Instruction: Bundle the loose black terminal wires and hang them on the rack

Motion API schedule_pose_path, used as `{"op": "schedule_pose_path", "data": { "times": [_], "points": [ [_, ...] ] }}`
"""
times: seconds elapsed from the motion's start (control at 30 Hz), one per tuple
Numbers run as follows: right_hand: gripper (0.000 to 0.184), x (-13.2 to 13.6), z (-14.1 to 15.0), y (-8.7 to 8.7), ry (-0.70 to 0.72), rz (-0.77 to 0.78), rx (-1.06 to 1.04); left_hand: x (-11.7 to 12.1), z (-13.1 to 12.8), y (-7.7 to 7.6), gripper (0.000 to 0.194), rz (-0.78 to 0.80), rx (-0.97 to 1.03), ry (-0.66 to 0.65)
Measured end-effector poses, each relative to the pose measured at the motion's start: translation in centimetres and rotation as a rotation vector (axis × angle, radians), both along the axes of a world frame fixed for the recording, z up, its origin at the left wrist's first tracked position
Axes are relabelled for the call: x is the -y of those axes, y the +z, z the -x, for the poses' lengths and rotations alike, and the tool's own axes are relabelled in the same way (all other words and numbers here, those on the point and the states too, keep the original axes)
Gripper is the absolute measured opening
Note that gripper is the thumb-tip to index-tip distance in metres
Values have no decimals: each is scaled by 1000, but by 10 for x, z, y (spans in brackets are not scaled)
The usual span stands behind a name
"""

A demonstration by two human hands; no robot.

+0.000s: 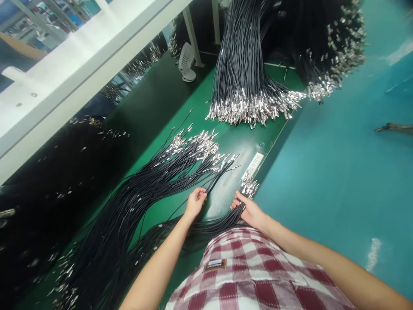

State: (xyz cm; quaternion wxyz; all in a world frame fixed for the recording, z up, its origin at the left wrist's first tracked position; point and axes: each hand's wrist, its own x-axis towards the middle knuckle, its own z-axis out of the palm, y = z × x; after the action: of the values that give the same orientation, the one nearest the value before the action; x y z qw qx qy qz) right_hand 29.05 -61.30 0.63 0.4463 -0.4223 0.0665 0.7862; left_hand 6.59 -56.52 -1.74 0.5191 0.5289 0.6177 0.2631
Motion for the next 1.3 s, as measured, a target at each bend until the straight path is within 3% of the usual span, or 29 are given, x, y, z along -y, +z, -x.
{"op": "schedule_pose_path", "data": {
  "times": [0.13,0.3,0.37,0.53,0.7,0.8,0.9,0.97,1.03,1.13,1.3],
  "points": [
    [32,-2,0,0,9,8,2,11,-1,7,35,42,122,-1],
    [30,-2,0,0,11,17,10,12,-4,20,24,-174,-63,128],
    [31,-2,1,2,4,7,36,16,-4,27,26,-142,-37,142],
    [46,0,4,14,-14,-135,87,49,-21,47,35,28,116,60],
    [42,4,2,17,40,-93,199,76,-51,55,28,65,80,-103],
    [42,7,-2,13,71,-88,247,59,-50,51,24,-107,-78,-246],
    [41,7,-7,8,65,-92,217,30,-39,36,10,-329,-368,-250],
    [38,7,-8,5,61,-56,183,15,-33,23,21,-353,-568,-234],
    [34,7,-8,3,34,-14,156,8,-31,11,18,-311,-698,-286],
    [31,6,-7,3,-7,13,118,6,-31,0,4,-292,-733,-372],
    [27,4,-6,3,-48,72,92,3,-28,-2,7,-240,-612,-209]
  ]
}}
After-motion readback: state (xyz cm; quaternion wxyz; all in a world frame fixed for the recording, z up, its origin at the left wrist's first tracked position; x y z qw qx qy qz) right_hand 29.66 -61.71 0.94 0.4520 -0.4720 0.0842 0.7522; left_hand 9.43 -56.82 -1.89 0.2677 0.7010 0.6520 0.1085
